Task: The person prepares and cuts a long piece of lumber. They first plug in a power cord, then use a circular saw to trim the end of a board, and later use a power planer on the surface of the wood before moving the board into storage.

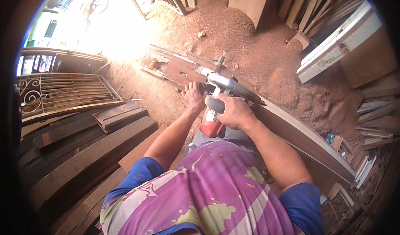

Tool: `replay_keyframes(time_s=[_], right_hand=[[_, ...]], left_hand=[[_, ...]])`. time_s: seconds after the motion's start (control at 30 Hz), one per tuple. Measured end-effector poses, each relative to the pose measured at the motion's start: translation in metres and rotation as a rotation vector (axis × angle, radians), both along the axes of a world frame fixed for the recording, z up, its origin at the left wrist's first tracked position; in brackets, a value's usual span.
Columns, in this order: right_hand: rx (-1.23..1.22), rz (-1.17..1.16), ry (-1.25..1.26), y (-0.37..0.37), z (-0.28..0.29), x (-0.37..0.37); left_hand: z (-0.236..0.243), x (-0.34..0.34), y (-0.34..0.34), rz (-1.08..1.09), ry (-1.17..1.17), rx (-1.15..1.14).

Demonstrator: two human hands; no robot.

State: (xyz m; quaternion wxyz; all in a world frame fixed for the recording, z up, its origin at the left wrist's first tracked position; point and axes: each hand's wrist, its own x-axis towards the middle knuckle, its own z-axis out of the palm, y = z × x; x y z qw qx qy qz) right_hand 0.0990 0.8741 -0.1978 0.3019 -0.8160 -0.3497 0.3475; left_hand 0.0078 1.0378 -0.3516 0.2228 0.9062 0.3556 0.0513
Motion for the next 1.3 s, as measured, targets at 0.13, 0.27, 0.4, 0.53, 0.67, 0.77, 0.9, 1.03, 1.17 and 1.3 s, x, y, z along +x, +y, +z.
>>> replay_keyframes(time_s=[0.13,0.27,0.4,0.53,0.67,0.77,0.9,1.03,1.17,1.3], right_hand=[[-0.010,0.028,0.012,0.021,-0.003,-0.004],[-0.013,0.067,-0.028,0.045,-0.004,-0.005],[0.047,0.078,-0.038,0.064,-0.008,-0.005],[0.026,0.079,0.003,0.089,-0.002,-0.007],[0.012,0.108,-0.001,0.115,0.007,-0.011],[-0.038,0.087,0.035,0.134,0.015,-0.014],[-0.025,0.066,0.100,0.149,0.013,-0.015],[-0.094,0.044,0.124,0.162,0.013,-0.015],[-0.122,-0.017,0.186,0.175,0.016,-0.019],[-0.117,-0.017,0.193,0.182,0.012,-0.019]], left_hand=[[-0.001,-0.006,0.020,0.012,0.001,0.019],[0.002,-0.009,0.043,0.048,-0.024,-0.007],[0.013,-0.012,0.062,0.060,-0.106,-0.031],[0.010,-0.015,0.085,0.094,-0.173,-0.097],[0.014,-0.021,0.109,0.089,-0.158,-0.150],[0.016,-0.023,0.124,0.088,-0.154,-0.174],[0.016,-0.026,0.139,0.099,-0.182,-0.090],[0.016,-0.027,0.150,0.122,-0.191,-0.100],[0.004,-0.025,0.160,0.154,-0.194,-0.242],[0.002,-0.026,0.170,0.126,-0.194,-0.329]])
